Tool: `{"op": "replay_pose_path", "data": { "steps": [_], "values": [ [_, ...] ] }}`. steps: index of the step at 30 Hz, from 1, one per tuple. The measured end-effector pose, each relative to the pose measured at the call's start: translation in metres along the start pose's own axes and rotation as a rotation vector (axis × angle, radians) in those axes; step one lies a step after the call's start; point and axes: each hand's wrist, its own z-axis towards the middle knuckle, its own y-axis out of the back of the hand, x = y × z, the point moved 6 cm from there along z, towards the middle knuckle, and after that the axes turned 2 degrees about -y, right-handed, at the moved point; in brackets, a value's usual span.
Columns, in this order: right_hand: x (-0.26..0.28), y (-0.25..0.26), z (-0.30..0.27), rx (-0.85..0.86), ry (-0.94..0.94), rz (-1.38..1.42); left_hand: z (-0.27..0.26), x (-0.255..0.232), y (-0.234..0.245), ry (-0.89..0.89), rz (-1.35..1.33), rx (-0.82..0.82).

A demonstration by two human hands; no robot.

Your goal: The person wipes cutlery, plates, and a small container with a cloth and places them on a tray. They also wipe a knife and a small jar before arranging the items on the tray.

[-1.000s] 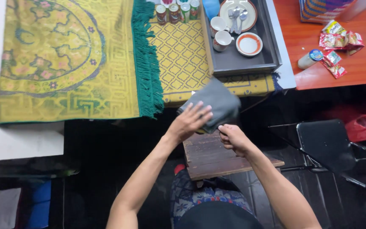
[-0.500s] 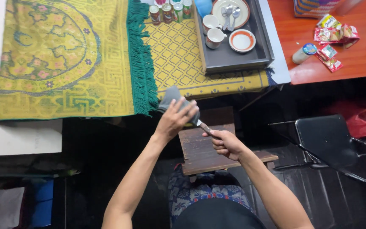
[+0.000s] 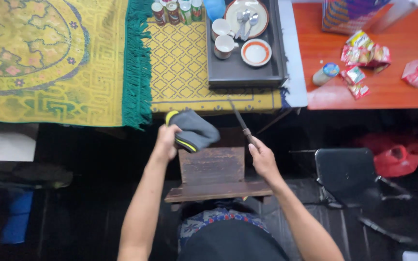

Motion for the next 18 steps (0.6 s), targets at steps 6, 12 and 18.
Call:
{"op": "replay_pose_path", "data": {
  "steps": [6, 12, 18],
  "values": [
    [0.037, 0.026, 0.011, -0.083, 0.408, -0.495, -0.047, 0.091, -0.145, 0.379, -0.537, 0.286],
    [0.036, 0.077, 0.015, -0.005, 0.445, -0.511, -0.050, 0.085, -0.205, 0.308, -0.732, 0.336],
    [0.036, 0.113, 0.024, -0.024, 0.496, -0.472, -0.053, 0.077, -0.215, 0.217, -0.770, 0.140]
  ]
}}
